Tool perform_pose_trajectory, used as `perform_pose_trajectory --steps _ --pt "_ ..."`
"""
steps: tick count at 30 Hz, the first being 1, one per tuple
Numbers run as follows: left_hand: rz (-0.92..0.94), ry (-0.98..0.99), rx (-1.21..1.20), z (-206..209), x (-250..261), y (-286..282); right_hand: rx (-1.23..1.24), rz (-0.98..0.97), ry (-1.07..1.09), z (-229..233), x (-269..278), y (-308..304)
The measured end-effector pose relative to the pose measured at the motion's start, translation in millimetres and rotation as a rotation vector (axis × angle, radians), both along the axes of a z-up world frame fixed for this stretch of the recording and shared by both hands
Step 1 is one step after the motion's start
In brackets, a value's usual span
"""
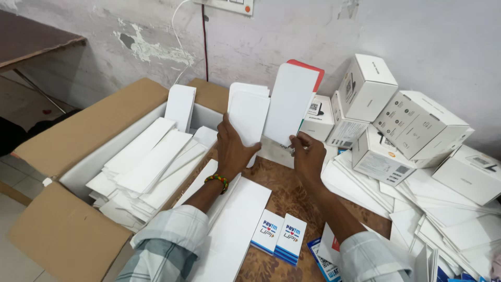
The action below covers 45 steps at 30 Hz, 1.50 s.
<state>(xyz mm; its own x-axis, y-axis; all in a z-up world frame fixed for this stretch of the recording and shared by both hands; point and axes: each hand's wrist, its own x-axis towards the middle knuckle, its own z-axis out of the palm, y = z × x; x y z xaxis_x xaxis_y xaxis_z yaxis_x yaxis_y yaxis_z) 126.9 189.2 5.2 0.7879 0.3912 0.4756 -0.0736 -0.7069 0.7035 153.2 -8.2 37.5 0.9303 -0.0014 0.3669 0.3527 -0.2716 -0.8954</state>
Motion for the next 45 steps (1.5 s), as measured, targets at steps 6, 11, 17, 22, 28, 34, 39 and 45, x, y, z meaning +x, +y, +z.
perform_pose_trajectory --steps 6,11,17,22,28,34,39,45 --pt "-0.01 0.069 -0.082 -2.7 1.1 -2.1 0.162 0.146 0.053 -44.3 22.3 12.2" --pt "0.004 0.059 -0.076 4.1 -3.2 -3.5 0.152 0.42 0.172 -58.8 25.1 21.6" --pt "-0.001 -0.044 -0.106 -2.4 1.3 0.0 -0.024 0.648 0.193 -64.7 22.1 30.1" --pt "0.022 -0.028 -0.03 5.9 -3.0 -1.5 -0.014 0.799 0.202 -80.5 24.2 29.0" --pt "0.033 0.056 -0.049 11.1 -8.0 -3.0 -0.056 0.775 0.259 -87.9 18.9 27.1" --pt "0.06 -0.049 0.013 10.6 -10.7 -4.7 -0.213 0.607 0.141 -69.8 -0.3 35.8" --pt "0.033 -0.033 0.012 10.4 -11.3 -5.9 -0.1 0.64 0.096 -63.2 -3.3 35.2" --pt "0.031 -0.044 0.033 11.9 -12.0 -6.2 0.013 0.776 0.196 -66.4 0.4 33.4"
